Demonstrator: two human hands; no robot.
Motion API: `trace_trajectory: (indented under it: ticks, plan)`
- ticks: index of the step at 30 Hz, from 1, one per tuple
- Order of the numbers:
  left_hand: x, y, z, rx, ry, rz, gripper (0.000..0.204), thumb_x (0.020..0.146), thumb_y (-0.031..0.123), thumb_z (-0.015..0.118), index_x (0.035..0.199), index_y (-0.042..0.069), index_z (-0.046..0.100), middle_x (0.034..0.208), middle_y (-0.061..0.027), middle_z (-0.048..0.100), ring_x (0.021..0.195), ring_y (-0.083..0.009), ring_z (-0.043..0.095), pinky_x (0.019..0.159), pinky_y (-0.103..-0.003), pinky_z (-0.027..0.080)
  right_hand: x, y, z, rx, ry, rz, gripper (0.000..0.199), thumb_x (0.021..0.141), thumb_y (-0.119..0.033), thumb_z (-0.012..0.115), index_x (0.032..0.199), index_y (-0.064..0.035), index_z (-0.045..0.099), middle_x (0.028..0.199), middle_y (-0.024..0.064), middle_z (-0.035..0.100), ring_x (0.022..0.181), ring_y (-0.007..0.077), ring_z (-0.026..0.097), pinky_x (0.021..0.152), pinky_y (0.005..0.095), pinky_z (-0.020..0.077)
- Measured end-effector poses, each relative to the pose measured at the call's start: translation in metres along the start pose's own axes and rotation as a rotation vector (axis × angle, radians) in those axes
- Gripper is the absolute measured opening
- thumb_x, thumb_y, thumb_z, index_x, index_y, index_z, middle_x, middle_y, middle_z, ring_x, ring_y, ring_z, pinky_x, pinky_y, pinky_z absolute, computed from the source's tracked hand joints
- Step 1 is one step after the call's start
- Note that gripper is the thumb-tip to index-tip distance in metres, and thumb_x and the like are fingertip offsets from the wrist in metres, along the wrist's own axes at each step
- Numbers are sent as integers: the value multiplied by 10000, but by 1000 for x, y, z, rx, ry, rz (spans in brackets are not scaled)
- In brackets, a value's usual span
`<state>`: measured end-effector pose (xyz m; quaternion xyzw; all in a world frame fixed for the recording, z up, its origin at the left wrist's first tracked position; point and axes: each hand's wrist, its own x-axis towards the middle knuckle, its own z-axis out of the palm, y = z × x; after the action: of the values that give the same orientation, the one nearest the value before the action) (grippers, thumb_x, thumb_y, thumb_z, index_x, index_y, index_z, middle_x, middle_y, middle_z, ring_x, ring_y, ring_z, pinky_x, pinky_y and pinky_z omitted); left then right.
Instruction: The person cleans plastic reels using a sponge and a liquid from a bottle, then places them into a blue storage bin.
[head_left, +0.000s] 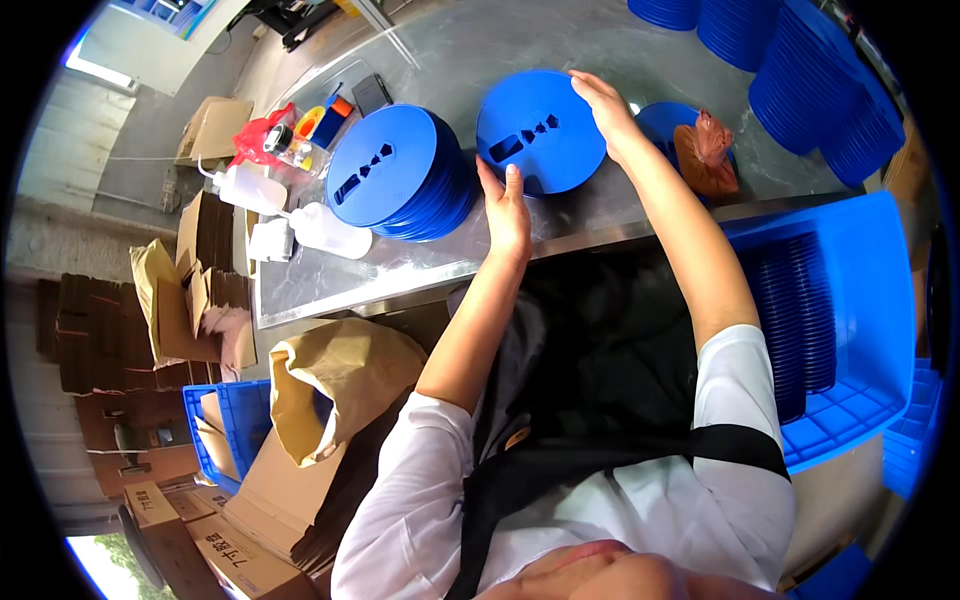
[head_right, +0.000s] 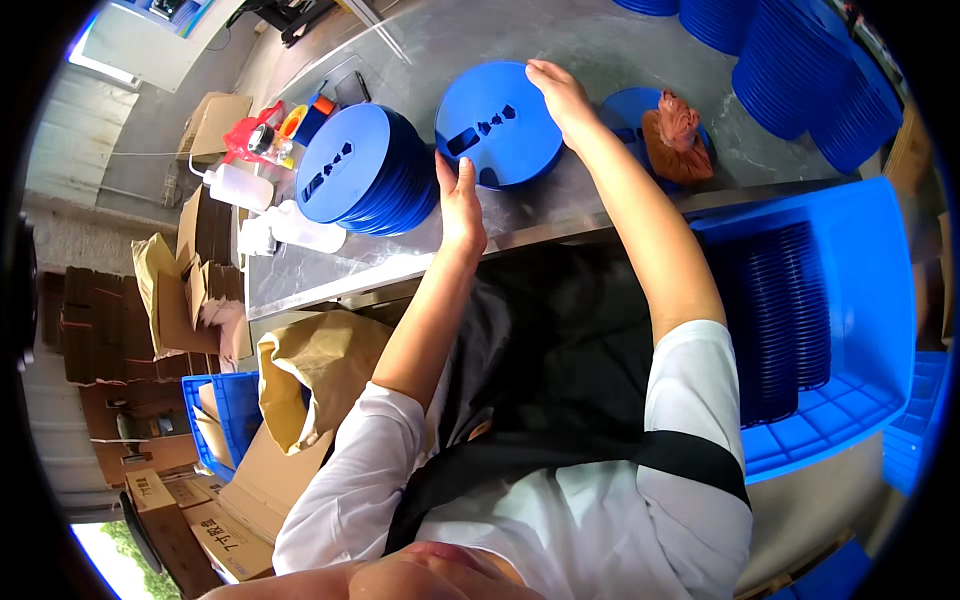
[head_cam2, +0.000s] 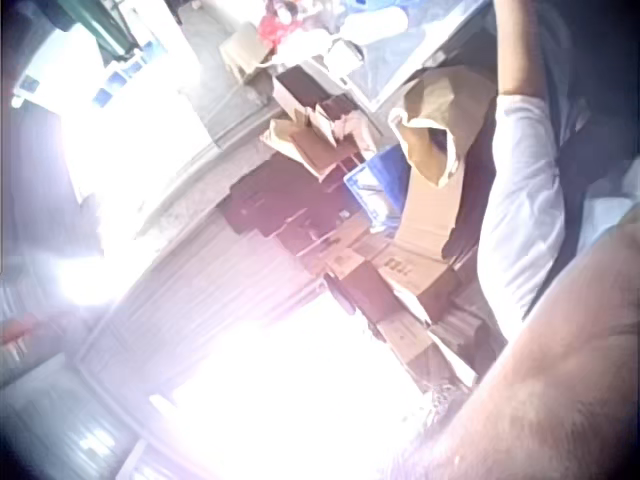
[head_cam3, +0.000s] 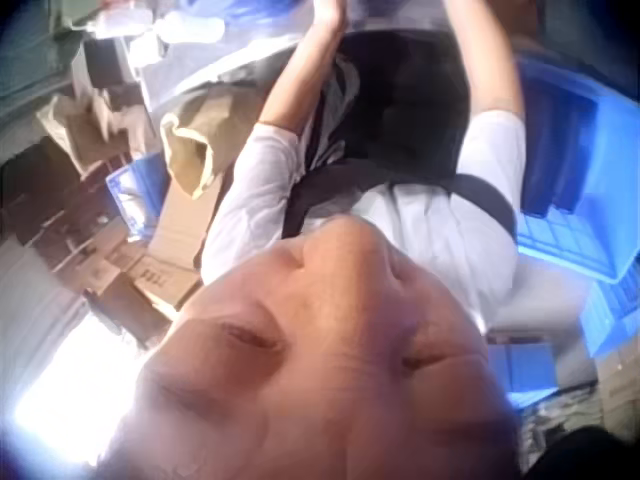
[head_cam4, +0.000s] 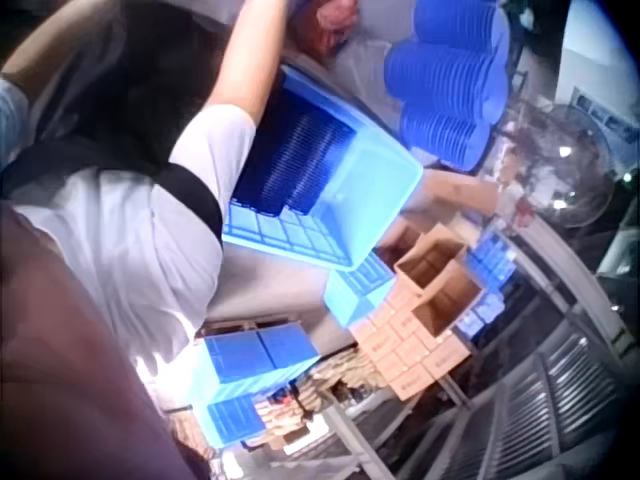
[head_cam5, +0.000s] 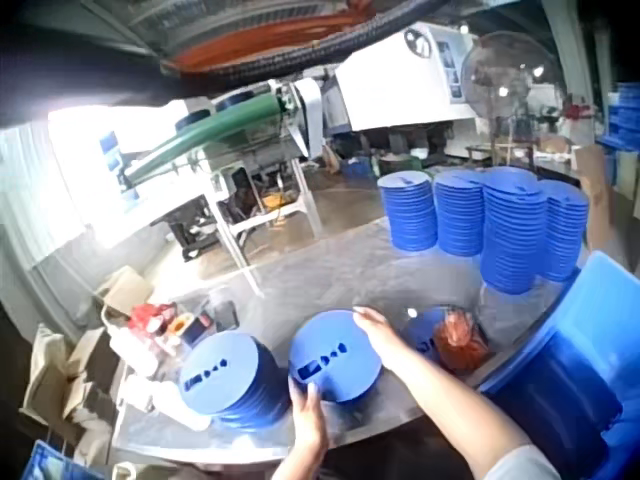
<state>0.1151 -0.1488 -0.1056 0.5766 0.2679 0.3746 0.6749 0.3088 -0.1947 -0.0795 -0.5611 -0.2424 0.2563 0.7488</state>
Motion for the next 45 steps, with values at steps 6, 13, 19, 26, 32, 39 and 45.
trace_trajectory:
  ticks: [6, 13, 19, 26, 32, 39, 45]
  plan:
    - [15, -5, -6, -5, 134, -47, 734, 948, 259, 503, 1461, 17, 37, 1514, -173, 140, 1386, -267, 173, 1125, -360, 128, 4, -2, 18, -250, -86, 232, 792, 881, -587, 467, 1415, -24, 311, 1475, 173, 286, 1374, 278, 244, 1109, 372, 198]
    - [47, -22, 11, -349, 153, -232, 484, 946, 326, 489, 1306, 16, 398, 1318, -108, 456, 1222, -217, 398, 1069, -376, 264, 6, 23, -23, -126, 23, 59, 523, 925, -411, 491, 1301, -48, 493, 1318, 107, 513, 1211, 211, 469, 1034, 347, 347]
    - [28, 10, 16, -358, 236, -306, 596, 968, 429, 238, 1341, -3, 410, 1384, -146, 423, 1261, -322, 416, 1083, -459, 290, -42, 53, 6, -265, 283, -293, 417, 906, -314, 521, 1241, -65, 533, 1183, 120, 548, 1081, 260, 502, 974, 358, 374]
    - [-72, 47, 48, -530, -102, -83, 601, 882, 459, 443, 1318, 45, 455, 1338, -159, 467, 1221, -352, 444, 1042, -512, 321, -208, -37, -29, -386, 494, -731, 448, 971, -302, 349, 1339, -63, 440, 1344, 139, 361, 1274, 292, 304, 1071, 401, 222]
    - [-139, 53, 182, -533, -464, -362, 467, 975, 355, 355, 1303, 34, 439, 1323, -134, 471, 1204, -287, 454, 1055, -437, 311, -301, -94, -154, -376, 641, -764, 488, 954, -281, 383, 1361, -13, 408, 1468, 165, 288, 1372, 293, 238, 1113, 388, 180]
    - [-278, -7, 331, -475, -781, -1025, 428, 995, 307, 302, 1291, 24, 426, 1344, -136, 451, 1226, -288, 440, 1069, -425, 315, -426, -172, -305, -1095, 1183, -238, 441, 956, -385, 422, 1240, -84, 574, 1213, 152, 592, 1161, 276, 534, 1007, 339, 370]
    - [-380, -106, 393, -316, -845, -1592, 444, 987, 292, 220, 1281, 28, 422, 1277, -200, 492, 1126, -377, 524, 926, -566, 447, -442, -206, -418, -1480, 963, 855, 420, 857, -363, 416, 1063, -95, 666, 1124, 179, 621, 1063, 386, 568, 928, 429, 441]
